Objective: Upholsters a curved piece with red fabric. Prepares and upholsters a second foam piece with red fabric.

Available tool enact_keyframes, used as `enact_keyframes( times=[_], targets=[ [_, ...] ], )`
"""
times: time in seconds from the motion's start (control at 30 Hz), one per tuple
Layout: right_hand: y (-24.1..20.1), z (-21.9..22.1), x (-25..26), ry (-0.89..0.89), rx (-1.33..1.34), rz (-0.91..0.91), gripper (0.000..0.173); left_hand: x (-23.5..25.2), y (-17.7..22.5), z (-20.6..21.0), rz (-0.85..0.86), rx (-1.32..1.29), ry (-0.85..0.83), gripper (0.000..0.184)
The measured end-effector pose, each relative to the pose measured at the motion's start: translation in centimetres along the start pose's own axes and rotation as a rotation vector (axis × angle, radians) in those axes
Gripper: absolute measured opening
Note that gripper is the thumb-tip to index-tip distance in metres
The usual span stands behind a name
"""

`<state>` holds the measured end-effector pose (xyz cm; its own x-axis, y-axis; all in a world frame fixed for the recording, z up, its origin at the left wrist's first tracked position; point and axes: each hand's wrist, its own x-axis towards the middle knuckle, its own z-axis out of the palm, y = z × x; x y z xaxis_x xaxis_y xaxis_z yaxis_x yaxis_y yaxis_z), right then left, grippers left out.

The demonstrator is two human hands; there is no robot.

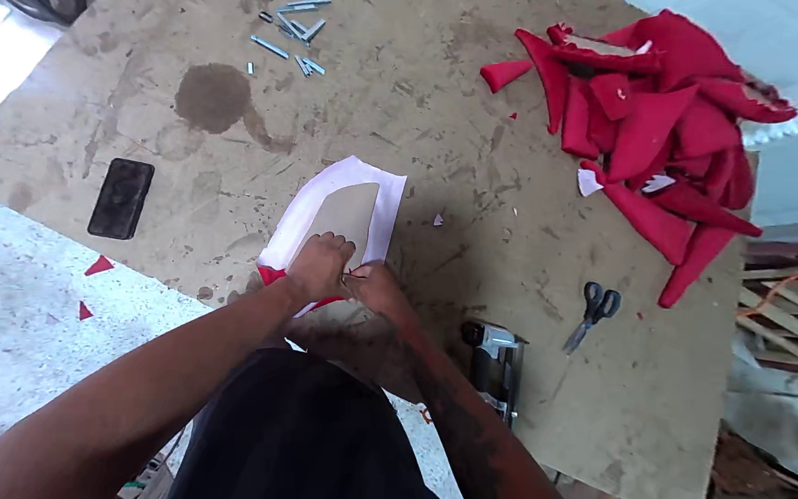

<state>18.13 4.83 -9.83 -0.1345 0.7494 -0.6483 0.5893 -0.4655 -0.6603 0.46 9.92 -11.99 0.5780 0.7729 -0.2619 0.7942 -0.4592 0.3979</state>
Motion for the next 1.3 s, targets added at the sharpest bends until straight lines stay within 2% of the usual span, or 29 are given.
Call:
enact_keyframes(
  times=[0.07, 0.1, 0.2, 0.27, 0.37, 0.43, 0.5, 0.6, 0.67, 0.7, 0.77, 0.87, 1.07, 1.17, 1.23, 1.3],
  targets=[
    [1.9, -0.8, -1.9, 0.208, 0.115, -0.083, 0.028, 0.0, 0.1, -0.3, -0.004, -0.004, 0.0, 0.067],
    [3.4, -1.8, -3.4, 0.354, 0.13, -0.062, 0.031, 0.1, 0.0, -0.6, -0.002, -0.011, 0.005, 0.064],
    [10.3, -5.2, -10.4, 0.778, 0.013, 0.089, 0.048, 0.3, -0.8, 0.4, 0.018, -0.001, 0.027, 0.059],
    [14.6, -6.1, -13.8, 0.91, -0.098, 0.194, 0.064, 0.1, -1.2, 0.6, 0.03, -0.017, 0.042, 0.054],
    [17.6, -5.0, -14.5, 0.927, -0.222, 0.351, 0.086, 0.2, -1.2, 0.6, 0.041, -0.029, 0.057, 0.049],
    [17.9, -4.5, -13.6, 0.947, -0.24, 0.429, 0.083, 0.1, -1.4, 0.4, 0.037, -0.031, 0.06, 0.048],
    [17.0, -4.9, -13.8, 0.917, -0.142, 0.475, 0.081, 0.0, -1.2, 0.3, 0.027, -0.036, 0.046, 0.046],
    [10.9, -4.3, -14.7, 0.77, 0.003, 0.435, 0.051, -0.1, -1.4, 0.2, 0.02, -0.055, 0.06, 0.044],
    [6.3, -2.8, -14.9, 0.608, 0.126, 0.281, 0.03, -0.3, -1.5, 0.5, 0.045, -0.083, 0.086, 0.041],
    [3.8, -2.1, -14.5, 0.505, 0.127, 0.212, 0.026, -0.3, -1.5, 0.5, 0.053, -0.098, 0.099, 0.039],
    [-0.8, -0.1, -13.1, 0.367, -0.034, 0.128, 0.023, -0.4, -1.7, 0.5, 0.059, -0.098, 0.109, 0.037],
    [-3.8, 1.9, -11.0, 0.287, -0.233, 0.124, 0.024, -0.4, -1.7, 0.4, 0.061, -0.07, 0.08, 0.039],
    [-3.6, 2.7, -9.3, 0.235, -0.305, 0.154, 0.021, -0.6, -1.5, 0.5, 0.047, -0.043, 0.067, 0.036],
    [-3.1, 1.4, -10.2, 0.249, -0.289, 0.153, 0.024, -0.1, -1.5, 0.0, 0.029, -0.186, 0.066, 0.029],
    [-1.5, -0.3, -11.5, 0.347, -0.288, 0.154, 0.032, 0.4, -1.5, -1.3, -0.085, -0.388, 0.129, 0.027],
    [1.7, -2.7, -12.9, 0.478, -0.343, 0.179, 0.048, 1.6, -0.9, -2.3, -0.246, -0.47, 0.249, 0.047]
  ],
)
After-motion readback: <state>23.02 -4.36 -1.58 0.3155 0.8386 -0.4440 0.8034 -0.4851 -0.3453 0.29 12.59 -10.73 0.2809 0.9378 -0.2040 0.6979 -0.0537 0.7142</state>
